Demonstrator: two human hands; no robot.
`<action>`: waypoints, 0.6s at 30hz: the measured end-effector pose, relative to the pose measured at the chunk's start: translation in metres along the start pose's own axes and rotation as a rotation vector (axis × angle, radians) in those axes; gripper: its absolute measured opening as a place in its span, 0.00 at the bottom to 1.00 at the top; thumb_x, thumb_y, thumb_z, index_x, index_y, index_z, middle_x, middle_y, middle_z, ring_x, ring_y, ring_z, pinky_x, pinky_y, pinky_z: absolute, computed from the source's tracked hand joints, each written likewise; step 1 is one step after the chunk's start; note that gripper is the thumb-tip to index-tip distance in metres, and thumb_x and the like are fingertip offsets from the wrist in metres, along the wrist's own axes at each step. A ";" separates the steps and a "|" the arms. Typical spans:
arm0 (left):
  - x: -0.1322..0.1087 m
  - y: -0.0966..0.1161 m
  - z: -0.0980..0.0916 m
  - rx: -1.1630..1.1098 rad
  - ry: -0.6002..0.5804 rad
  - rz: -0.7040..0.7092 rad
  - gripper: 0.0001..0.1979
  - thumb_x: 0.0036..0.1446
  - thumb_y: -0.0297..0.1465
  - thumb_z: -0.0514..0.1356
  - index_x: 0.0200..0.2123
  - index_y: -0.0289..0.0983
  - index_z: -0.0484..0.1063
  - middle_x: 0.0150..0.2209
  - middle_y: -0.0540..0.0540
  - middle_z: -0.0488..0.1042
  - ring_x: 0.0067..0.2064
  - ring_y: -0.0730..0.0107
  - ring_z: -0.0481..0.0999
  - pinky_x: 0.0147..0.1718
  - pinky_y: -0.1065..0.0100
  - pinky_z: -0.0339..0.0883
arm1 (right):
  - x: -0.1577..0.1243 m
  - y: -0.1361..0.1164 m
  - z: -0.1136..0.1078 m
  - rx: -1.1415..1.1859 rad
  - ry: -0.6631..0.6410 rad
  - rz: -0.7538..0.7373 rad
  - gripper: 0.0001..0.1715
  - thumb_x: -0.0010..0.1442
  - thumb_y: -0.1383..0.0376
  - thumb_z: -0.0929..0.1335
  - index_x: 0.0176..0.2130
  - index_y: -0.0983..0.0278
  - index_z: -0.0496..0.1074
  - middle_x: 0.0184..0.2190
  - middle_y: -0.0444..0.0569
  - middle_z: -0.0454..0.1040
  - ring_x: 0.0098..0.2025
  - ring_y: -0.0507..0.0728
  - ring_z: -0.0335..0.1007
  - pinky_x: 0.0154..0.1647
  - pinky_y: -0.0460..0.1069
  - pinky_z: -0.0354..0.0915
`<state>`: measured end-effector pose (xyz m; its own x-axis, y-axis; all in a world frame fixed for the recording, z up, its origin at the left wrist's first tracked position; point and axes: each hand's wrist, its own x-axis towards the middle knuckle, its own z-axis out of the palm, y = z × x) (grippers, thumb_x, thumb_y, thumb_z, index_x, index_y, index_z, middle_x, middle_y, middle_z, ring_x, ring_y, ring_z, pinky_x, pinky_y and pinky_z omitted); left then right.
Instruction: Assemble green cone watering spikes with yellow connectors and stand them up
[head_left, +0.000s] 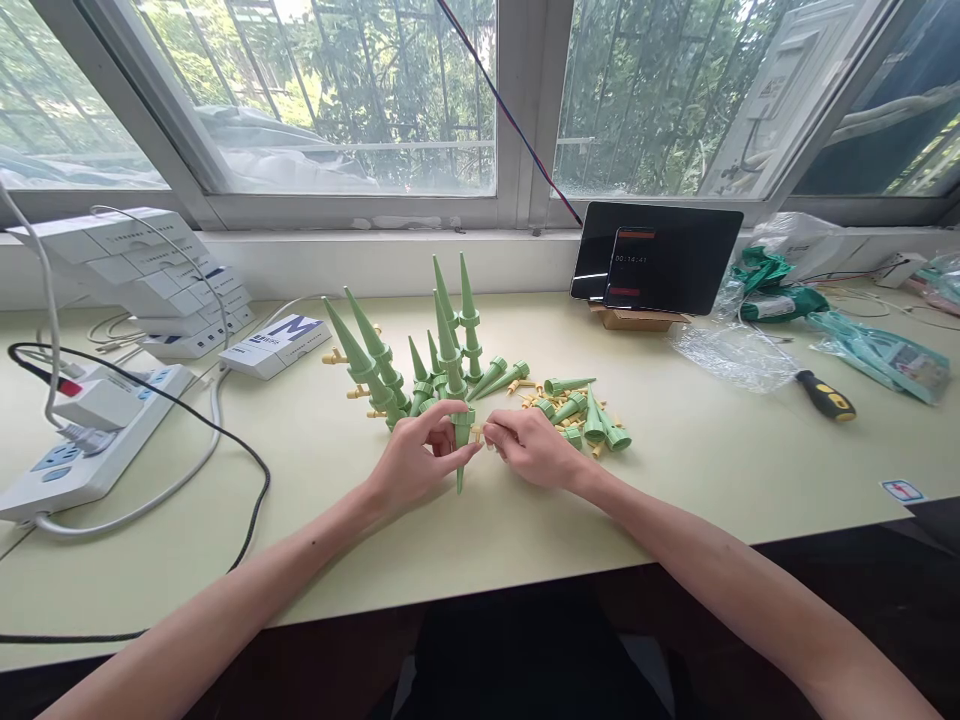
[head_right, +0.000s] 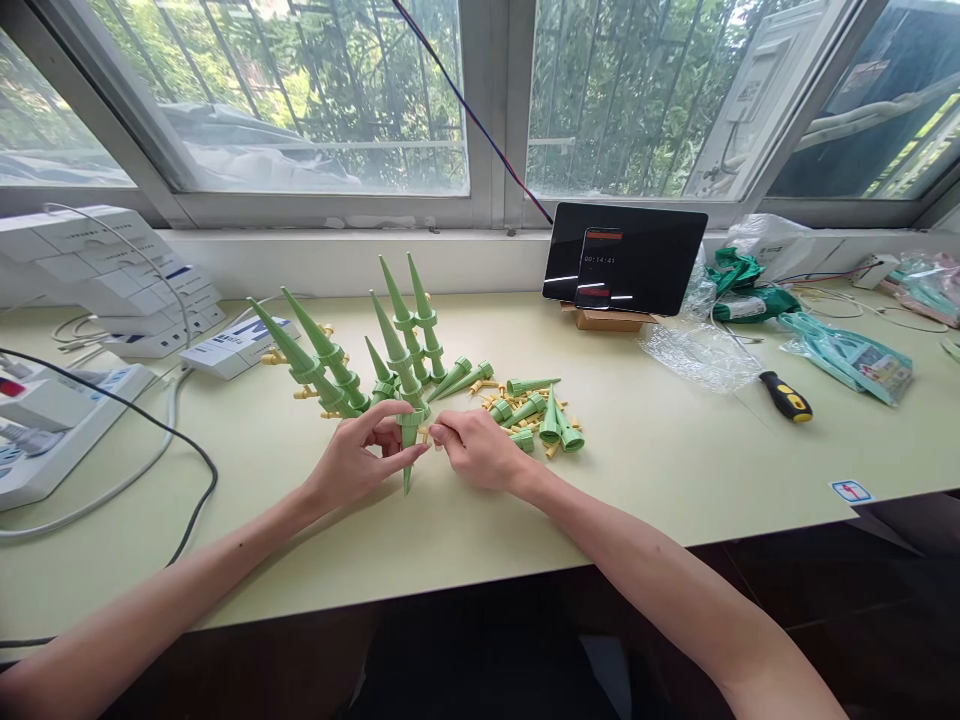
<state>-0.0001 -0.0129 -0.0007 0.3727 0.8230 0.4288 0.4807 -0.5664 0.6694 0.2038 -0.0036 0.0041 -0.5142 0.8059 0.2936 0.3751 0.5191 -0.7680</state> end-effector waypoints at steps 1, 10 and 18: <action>0.000 0.000 0.000 0.002 0.003 0.007 0.16 0.56 0.33 0.65 0.45 0.39 0.66 0.20 0.58 0.63 0.20 0.79 0.62 0.22 0.76 0.63 | 0.000 -0.001 -0.001 0.012 -0.003 0.011 0.17 0.67 0.66 0.60 0.26 0.64 0.62 0.20 0.41 0.63 0.22 0.48 0.55 0.27 0.45 0.52; 0.000 0.003 -0.001 0.022 0.014 0.040 0.15 0.56 0.32 0.64 0.45 0.39 0.66 0.20 0.59 0.64 0.19 0.80 0.63 0.22 0.76 0.63 | 0.002 -0.004 -0.003 0.084 -0.031 0.056 0.18 0.67 0.66 0.60 0.25 0.65 0.64 0.19 0.41 0.65 0.22 0.48 0.58 0.28 0.45 0.56; 0.000 0.002 -0.001 0.027 0.016 0.039 0.15 0.56 0.32 0.64 0.45 0.39 0.66 0.20 0.58 0.64 0.20 0.80 0.62 0.22 0.76 0.63 | 0.002 -0.003 -0.004 0.168 -0.057 0.084 0.20 0.67 0.63 0.60 0.23 0.64 0.63 0.18 0.41 0.64 0.21 0.48 0.59 0.27 0.44 0.57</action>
<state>0.0004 -0.0143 0.0013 0.3788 0.8007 0.4640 0.4874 -0.5989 0.6355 0.2042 -0.0025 0.0095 -0.5309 0.8246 0.1955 0.2867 0.3919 -0.8742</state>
